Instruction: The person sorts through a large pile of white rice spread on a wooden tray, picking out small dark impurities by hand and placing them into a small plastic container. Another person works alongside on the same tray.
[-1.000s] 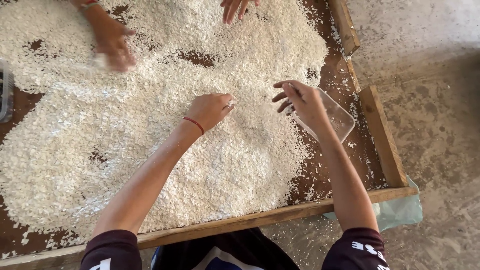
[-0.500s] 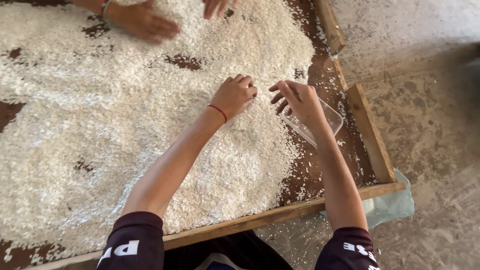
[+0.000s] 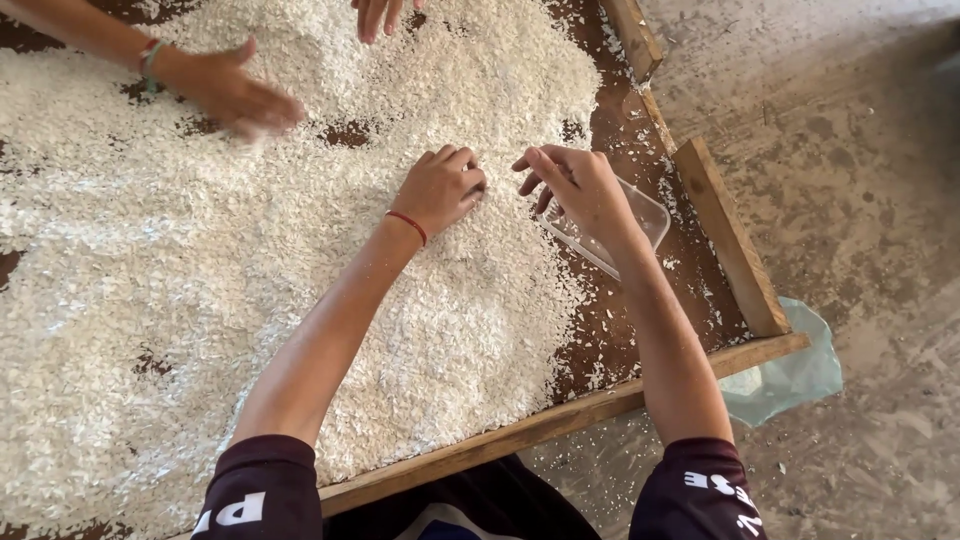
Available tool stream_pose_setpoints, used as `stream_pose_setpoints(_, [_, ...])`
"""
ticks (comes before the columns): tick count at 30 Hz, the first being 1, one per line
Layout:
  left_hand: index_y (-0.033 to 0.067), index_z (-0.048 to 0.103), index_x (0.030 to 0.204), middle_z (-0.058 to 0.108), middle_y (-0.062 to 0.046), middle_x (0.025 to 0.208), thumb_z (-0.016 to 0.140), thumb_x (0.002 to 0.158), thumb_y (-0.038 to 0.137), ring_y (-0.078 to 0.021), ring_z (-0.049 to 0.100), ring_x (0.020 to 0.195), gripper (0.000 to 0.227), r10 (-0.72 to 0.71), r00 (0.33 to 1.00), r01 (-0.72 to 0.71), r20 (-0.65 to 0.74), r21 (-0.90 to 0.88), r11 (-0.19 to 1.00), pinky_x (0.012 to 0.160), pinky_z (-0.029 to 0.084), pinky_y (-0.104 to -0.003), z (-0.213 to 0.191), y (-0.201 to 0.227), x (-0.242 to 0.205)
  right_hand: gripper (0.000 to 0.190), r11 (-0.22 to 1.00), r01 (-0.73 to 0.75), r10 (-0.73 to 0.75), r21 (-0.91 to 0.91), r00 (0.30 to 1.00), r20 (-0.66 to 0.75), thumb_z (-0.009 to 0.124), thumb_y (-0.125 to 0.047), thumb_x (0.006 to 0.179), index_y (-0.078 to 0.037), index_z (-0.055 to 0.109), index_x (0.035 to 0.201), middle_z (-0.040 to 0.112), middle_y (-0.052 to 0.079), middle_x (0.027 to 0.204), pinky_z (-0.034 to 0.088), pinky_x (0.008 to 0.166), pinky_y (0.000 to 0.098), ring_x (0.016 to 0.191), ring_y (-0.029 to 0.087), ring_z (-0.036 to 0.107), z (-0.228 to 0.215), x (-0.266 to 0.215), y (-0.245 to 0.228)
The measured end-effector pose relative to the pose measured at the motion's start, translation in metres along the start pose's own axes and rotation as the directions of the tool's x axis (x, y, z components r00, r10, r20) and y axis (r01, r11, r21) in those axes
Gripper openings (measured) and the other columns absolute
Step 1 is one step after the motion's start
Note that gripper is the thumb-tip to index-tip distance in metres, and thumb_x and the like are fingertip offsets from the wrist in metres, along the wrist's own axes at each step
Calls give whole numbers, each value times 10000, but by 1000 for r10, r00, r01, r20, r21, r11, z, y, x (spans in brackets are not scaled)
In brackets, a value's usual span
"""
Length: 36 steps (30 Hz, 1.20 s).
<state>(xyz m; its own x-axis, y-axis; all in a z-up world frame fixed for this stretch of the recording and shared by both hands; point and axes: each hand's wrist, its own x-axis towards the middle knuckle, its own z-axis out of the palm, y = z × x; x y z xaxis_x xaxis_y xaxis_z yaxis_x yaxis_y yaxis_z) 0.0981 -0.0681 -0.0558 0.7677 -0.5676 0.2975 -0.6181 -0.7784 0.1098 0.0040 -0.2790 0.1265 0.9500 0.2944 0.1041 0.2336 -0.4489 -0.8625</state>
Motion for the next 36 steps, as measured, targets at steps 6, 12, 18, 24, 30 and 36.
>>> stream_pose_setpoints(6, [231,636,893,553,64,1022,700,894,301,-146,549,1073,95,12,998,-12,-59,4,1000,892,509,-345,-2,3,-4,378,1000,15,-15,-8,1000,-1,503,-348,1070,-40,715,1015,726,120,816,540,486,246,608,194,697,0,0,4])
stream_pose_setpoints(12, [213,614,990,542,50,1083,604,972,328,-182,540,1139,117,-130,992,123,-7,-273,954,923,507,-385,-9,-3,-6,369,999,35,-35,-7,999,-16,504,-340,1075,-44,714,1008,726,117,810,530,479,238,604,190,697,-2,-1,4])
stream_pose_setpoints(18, [224,599,989,521,70,1079,609,962,333,-173,528,1141,113,-142,990,138,2,-227,964,929,489,-387,-28,-1,-7,359,999,28,-28,-21,1000,-5,510,-333,1074,-47,715,1007,725,113,806,519,496,239,607,186,695,-2,0,3])
stream_pose_setpoints(24, [233,640,951,535,77,1081,668,908,262,-162,529,1118,60,-37,999,37,13,-64,997,925,475,-377,-22,3,-7,372,999,37,-37,-23,999,-3,516,-330,1075,-23,707,983,727,124,801,520,494,248,598,190,694,-2,-2,4])
stream_pose_setpoints(30, [260,653,925,518,83,1075,683,903,327,-149,505,1101,77,-3,999,3,47,-1,1000,915,457,-358,-37,11,-10,398,999,22,-22,-38,1000,3,507,-341,1074,-17,706,957,729,127,804,522,501,250,599,192,696,-3,-3,-3])
stream_pose_setpoints(36, [257,672,918,528,74,1086,708,890,334,-154,498,1120,89,11,998,-12,67,22,1000,920,460,-353,-33,8,-6,399,998,34,-34,-48,999,11,516,-350,1071,-24,702,936,729,117,799,529,500,250,603,185,698,-5,-3,4])
